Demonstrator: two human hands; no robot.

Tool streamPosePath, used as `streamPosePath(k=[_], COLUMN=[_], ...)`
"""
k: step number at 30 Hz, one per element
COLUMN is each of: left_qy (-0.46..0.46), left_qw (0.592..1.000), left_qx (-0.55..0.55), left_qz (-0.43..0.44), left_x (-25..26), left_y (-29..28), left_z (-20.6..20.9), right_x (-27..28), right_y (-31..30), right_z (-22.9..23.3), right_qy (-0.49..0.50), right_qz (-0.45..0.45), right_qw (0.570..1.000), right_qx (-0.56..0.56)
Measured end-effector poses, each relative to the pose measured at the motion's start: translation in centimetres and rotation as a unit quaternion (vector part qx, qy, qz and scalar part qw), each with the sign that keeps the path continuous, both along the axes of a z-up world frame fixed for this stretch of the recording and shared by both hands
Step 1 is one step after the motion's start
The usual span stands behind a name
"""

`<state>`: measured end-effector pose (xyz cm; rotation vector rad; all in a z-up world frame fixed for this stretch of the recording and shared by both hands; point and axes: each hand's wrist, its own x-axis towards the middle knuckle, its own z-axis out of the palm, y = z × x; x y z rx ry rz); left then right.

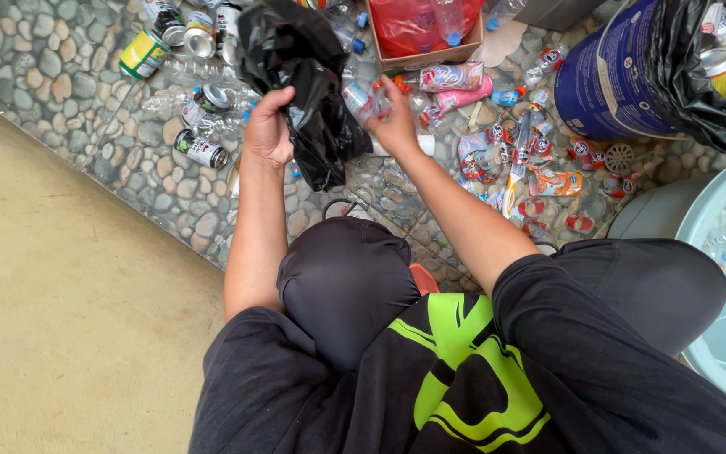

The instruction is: The person sits on a pebble-patterned floor and sorts recyclables from a black plastic bag. They use scissors to cut open plastic bottles and place the cut pieces into a light blue basin. The person also picks up and organizes various plastic bottles and aluminum cans from the floor and the bag.

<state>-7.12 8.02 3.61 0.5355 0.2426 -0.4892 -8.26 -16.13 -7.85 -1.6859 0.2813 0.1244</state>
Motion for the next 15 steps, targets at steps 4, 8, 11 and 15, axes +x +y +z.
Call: streamPosePath(k=[4,8,11,15], left_qy=[-0.048,-0.146,-0.222,-0.058], left_qw=[0.995,0.947,0.725,0.662], left_qx=[0.056,0.223,0.59,0.72], left_qz=[-0.07,-0.178,-0.278,-0.203], left_x=[-1.5,-2.1,-0.4,1.2], left_y=[-0.7,2.2,6.6,10.6], left_z=[4.6,8.7,9.0,6.1], right_x=[0.1,2.5,5.4,4.6], right_y=[1.2,-2.5,-8.5,-15.4], right_z=[0.4,-2.3,-3.4,2.8], right_qy=[-0.203,-0.133,-0.13,0.055], right_qz=[0.064,0.048,0.031,-0.06], right_qw=[0.944,0.937,0.972,0.973], right_qx=[-0.254,-0.32,-0.193,0.217])
